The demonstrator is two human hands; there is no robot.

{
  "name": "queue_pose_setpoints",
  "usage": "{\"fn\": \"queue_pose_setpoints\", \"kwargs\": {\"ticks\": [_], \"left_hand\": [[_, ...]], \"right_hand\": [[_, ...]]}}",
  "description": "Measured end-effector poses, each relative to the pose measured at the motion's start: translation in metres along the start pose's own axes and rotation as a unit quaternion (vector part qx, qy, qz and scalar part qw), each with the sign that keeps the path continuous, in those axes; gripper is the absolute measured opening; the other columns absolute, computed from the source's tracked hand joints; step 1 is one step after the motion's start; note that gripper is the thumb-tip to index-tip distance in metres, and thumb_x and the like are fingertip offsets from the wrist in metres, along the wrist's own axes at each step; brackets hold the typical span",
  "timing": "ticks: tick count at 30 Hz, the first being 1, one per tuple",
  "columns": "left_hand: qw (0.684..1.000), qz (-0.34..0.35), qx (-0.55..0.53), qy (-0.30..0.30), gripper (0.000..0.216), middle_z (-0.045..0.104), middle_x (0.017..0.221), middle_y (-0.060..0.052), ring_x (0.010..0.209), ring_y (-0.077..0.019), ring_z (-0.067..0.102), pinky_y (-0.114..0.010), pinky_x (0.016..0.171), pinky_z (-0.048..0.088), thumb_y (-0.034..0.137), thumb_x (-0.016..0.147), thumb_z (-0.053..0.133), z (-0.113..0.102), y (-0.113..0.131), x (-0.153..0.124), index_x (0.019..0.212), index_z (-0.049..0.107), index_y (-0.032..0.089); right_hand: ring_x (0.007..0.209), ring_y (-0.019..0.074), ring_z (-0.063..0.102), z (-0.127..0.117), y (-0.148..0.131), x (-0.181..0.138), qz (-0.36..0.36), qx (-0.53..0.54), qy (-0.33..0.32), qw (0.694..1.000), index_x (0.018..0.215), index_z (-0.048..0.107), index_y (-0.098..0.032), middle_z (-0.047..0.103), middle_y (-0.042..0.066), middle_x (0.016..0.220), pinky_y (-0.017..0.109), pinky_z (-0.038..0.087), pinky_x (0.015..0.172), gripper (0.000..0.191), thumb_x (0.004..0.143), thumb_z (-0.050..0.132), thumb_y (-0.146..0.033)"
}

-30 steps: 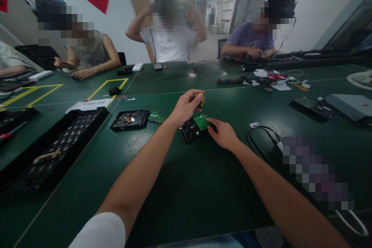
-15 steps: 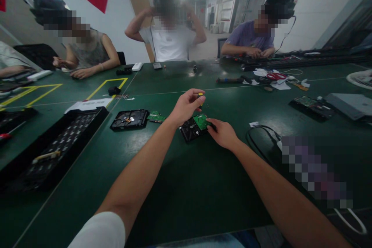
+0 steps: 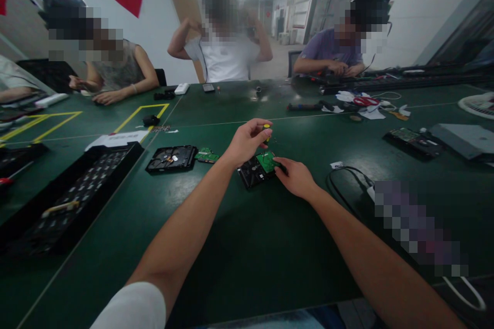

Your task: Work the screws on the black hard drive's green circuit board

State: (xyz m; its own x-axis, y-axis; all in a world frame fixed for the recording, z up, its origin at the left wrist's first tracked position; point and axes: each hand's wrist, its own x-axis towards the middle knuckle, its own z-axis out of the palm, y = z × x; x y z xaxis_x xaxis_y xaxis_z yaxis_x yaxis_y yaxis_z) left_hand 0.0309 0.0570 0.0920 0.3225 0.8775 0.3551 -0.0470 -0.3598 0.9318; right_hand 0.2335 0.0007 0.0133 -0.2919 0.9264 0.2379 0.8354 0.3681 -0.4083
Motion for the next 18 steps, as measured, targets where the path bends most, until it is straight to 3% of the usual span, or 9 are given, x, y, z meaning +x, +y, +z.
{"fn": "queue_pose_setpoints", "kwargs": {"ticks": [11, 18], "left_hand": [[0.999, -0.002, 0.025, 0.026, 0.034, 0.060, 0.084, -0.003, 0.076, -0.0120, 0.058, -0.020, 0.061, 0.056, 0.048, 0.088, 0.074, -0.0010, 0.0018, -0.0003, 0.105, 0.073, 0.018], [0.996, -0.051, -0.067, 0.032, 0.026, 0.069, 0.101, -0.008, 0.092, -0.0175, 0.066, -0.024, 0.062, 0.058, 0.036, 0.095, 0.061, -0.0043, 0.0049, 0.0006, 0.115, 0.067, 0.020]], "right_hand": [[0.103, 0.0240, 0.072, 0.0046, 0.0044, 0.0002, -0.008, 0.003, 0.008, 1.000, 0.141, 0.064, -0.022, 0.071, 0.008, 0.135, 0.036, 0.054, 0.091, 0.042, 0.103, 0.052, -0.036], [0.102, 0.0247, 0.072, 0.0066, 0.0065, 0.0007, -0.009, -0.003, 0.009, 1.000, 0.141, 0.064, -0.022, 0.070, 0.008, 0.136, 0.037, 0.055, 0.090, 0.042, 0.103, 0.052, -0.037]]}}
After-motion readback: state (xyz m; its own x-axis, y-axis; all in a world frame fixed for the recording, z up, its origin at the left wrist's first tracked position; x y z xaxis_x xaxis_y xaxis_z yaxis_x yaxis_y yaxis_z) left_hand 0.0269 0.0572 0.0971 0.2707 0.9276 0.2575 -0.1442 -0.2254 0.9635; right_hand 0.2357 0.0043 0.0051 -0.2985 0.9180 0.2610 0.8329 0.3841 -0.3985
